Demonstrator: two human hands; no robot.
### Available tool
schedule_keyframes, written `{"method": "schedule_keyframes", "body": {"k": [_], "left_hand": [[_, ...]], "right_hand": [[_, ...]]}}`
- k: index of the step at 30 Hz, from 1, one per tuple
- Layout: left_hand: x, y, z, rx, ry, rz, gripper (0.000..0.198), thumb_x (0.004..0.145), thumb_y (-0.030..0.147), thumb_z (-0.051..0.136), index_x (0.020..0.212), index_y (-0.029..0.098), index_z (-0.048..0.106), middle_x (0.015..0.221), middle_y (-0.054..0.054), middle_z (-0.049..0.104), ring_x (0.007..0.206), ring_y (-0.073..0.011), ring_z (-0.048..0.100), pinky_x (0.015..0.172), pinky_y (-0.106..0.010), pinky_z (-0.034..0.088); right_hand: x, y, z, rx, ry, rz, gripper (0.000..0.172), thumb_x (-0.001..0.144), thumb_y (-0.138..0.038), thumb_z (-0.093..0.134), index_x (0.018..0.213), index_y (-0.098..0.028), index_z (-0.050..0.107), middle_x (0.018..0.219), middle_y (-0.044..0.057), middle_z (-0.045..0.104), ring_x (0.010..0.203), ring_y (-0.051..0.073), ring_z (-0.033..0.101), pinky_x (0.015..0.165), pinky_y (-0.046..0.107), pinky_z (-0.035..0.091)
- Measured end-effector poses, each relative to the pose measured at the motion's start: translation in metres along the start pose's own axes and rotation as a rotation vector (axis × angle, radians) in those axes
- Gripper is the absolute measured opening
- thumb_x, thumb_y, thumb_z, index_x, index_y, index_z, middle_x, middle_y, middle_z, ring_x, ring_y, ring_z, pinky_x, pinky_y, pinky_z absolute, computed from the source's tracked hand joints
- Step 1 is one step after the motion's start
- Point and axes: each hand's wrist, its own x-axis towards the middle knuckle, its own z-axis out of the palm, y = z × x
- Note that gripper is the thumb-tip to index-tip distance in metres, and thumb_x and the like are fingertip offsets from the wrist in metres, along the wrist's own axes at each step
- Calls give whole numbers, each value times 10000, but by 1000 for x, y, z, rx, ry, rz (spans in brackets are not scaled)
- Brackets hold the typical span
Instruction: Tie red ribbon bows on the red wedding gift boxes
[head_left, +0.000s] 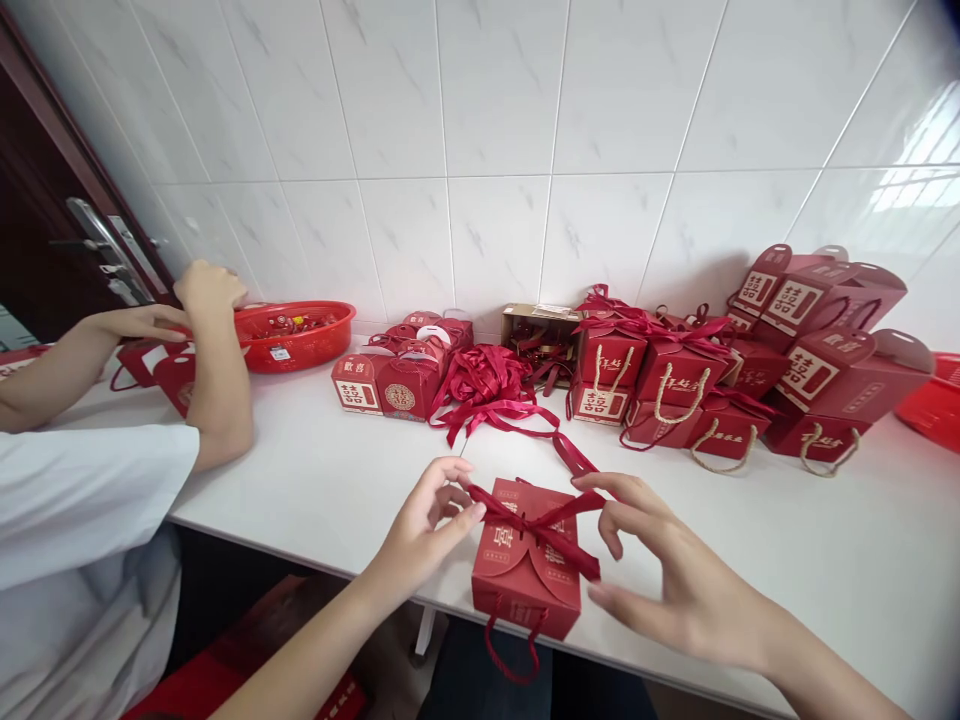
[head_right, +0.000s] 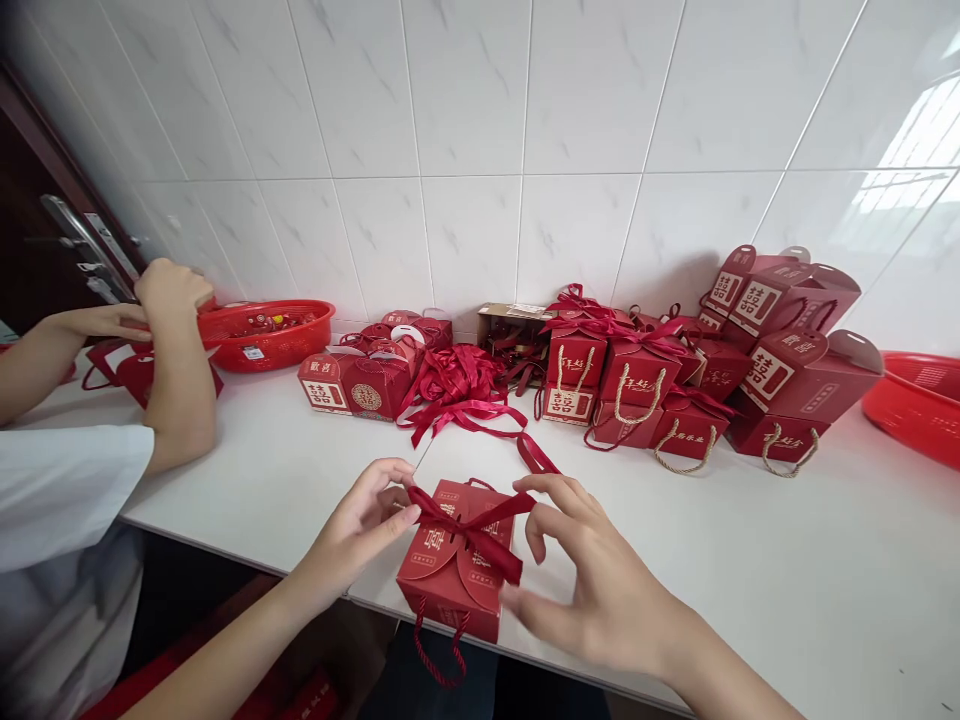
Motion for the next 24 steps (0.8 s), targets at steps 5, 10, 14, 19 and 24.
{"method": "schedule_keyframes", "body": {"k": [5, 10, 14, 19, 24], "left_hand": [[-9, -1, 7, -180, -4, -102, 223, 900, 418, 495, 854, 200, 500, 831, 10, 504, 760, -127, 503, 727, -255, 419], [-5, 15, 12, -118, -62, -61, 196, 865, 373, 556, 831, 180, 545, 839, -14, 549, 824, -161, 523, 746, -271, 425], [-5, 21, 15, -67, -35, -85, 178, 843, 342, 582, 788, 176, 550, 743, 15, 520, 710, -131, 494, 664, -243, 407], [-7, 25, 12, -86, -98, -114, 217, 833, 288, 564, 1012, 185, 630, 748, 19, 503, 696, -125, 491, 659, -245, 394], [-11, 27, 14, -136, -88, -157, 279, 808, 257, 562, 1066, 172, 630, 712, 31, 490, 612, -102, 449, 603, -244, 366]], "right_hand": [[6, -10, 0, 144, 131, 8, 249, 857, -411, 570, 1069, -280, 562, 1347, 79, 475, 1269, 252, 456, 1007, 406, 438], [31, -18, 38, 8, 188, 45, 180, 847, -332, 599, 985, -245, 675, 1214, 101, 570, 1121, 261, 559, 941, 418, 481], [37, -20, 59, -34, 251, 45, 163, 843, -242, 572, 950, -201, 688, 1100, 115, 617, 1000, 256, 598, 877, 431, 505], [37, -20, 59, -22, 251, 62, 140, 841, -201, 561, 783, -201, 688, 977, 88, 645, 887, 228, 613, 799, 397, 519], [38, -20, 56, -29, 244, 38, 140, 838, -182, 564, 738, -196, 661, 960, 82, 644, 913, 230, 608, 804, 383, 508]]}}
